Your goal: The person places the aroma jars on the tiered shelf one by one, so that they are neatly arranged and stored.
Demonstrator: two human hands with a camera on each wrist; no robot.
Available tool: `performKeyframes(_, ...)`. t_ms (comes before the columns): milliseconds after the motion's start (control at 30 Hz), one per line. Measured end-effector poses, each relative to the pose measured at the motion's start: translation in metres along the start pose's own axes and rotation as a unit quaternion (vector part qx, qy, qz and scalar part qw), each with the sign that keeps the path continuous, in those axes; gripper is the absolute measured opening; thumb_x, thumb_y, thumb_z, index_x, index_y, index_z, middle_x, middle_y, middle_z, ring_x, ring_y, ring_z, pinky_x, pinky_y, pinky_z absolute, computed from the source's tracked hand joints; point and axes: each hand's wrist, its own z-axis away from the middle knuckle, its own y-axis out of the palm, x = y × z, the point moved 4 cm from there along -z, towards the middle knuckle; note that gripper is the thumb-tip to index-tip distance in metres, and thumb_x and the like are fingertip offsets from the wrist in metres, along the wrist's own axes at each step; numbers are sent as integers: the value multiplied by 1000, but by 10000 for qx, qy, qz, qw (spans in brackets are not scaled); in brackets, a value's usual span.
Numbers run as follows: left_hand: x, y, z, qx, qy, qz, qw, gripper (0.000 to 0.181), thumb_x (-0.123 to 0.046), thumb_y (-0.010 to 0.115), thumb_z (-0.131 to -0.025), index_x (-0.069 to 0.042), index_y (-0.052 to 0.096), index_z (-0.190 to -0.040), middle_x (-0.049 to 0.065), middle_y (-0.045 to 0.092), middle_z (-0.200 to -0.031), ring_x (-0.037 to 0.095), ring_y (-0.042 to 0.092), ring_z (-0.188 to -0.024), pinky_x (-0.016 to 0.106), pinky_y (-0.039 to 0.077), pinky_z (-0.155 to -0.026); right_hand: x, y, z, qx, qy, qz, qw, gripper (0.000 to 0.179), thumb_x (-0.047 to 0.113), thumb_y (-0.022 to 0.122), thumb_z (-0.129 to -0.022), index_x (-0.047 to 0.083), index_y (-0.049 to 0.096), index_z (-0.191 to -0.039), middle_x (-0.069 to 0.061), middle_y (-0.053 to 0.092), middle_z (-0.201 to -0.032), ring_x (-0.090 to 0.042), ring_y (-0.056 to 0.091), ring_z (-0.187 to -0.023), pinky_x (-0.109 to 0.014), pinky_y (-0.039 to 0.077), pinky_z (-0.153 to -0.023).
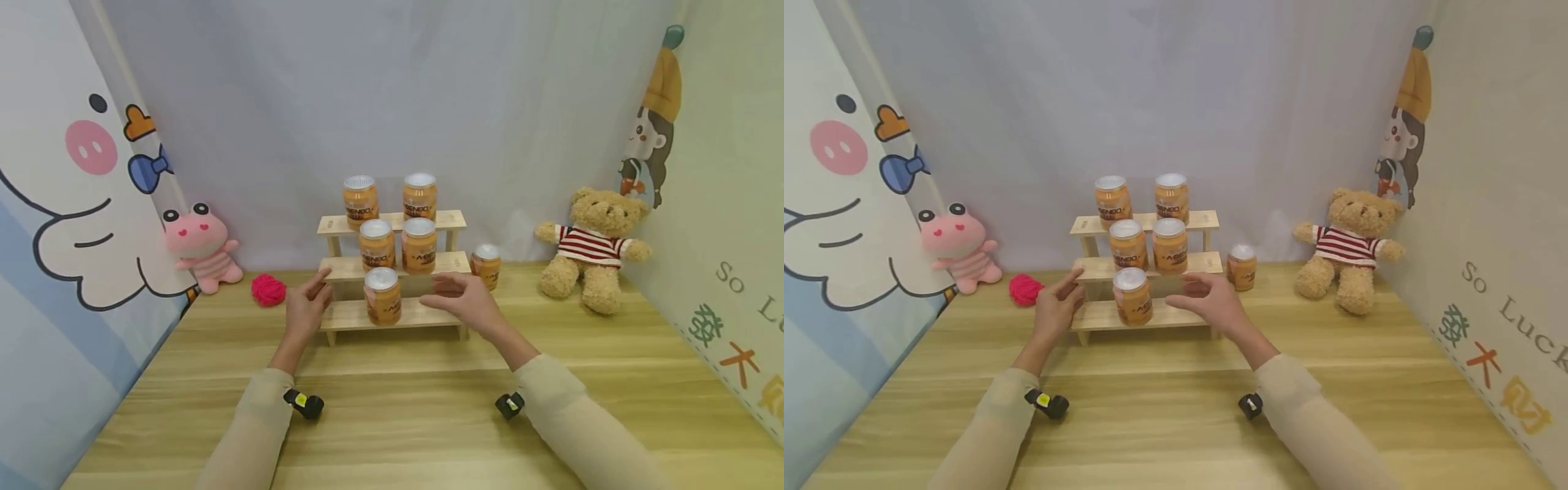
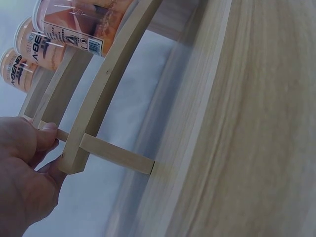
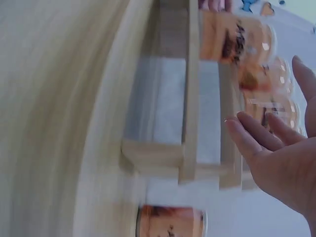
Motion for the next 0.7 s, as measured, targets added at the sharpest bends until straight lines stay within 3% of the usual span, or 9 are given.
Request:
performKeyframes(100,-2,-2,-2,8,49,-52,10000,37,8,62,-94,8,61,-131,21,68,-99,29,61,-83,21,54,-67,-1,-25,2,-256,-23,18,9997,68,40,82,-83,2,60,-135,-15,65,-128,-29,62,-116,-45,52,-95)
performKeyframes(267,-1,-2,-2,63,-142,-73,9999,38,8,61,-95,6,60,-133,20,68,-101,28,61,-87,22,55,-71,-13,-63,0,-940,35,-119,9955,60,32,78,-89,-1,60,-134,-17,65,-127,-29,59,-119,-42,48,-98)
performKeyframes(467,-1,-2,-4,42,-109,-61,9999,38,8,62,-95,6,60,-133,21,68,-102,22,61,-84,21,55,-71,-36,-89,-9,-1747,582,-295,9825,66,31,77,-90,-2,52,-142,-19,57,-138,-30,52,-127,-42,45,-104)
performKeyframes(700,33,-4,-16,-42,-39,57,10000,39,8,62,-95,0,63,-133,16,68,-101,14,60,-82,16,53,-68,-53,-95,-21,-2167,925,-410,9710,82,34,78,-89,9,36,-155,-18,48,-148,-32,44,-135,-45,39,-110)
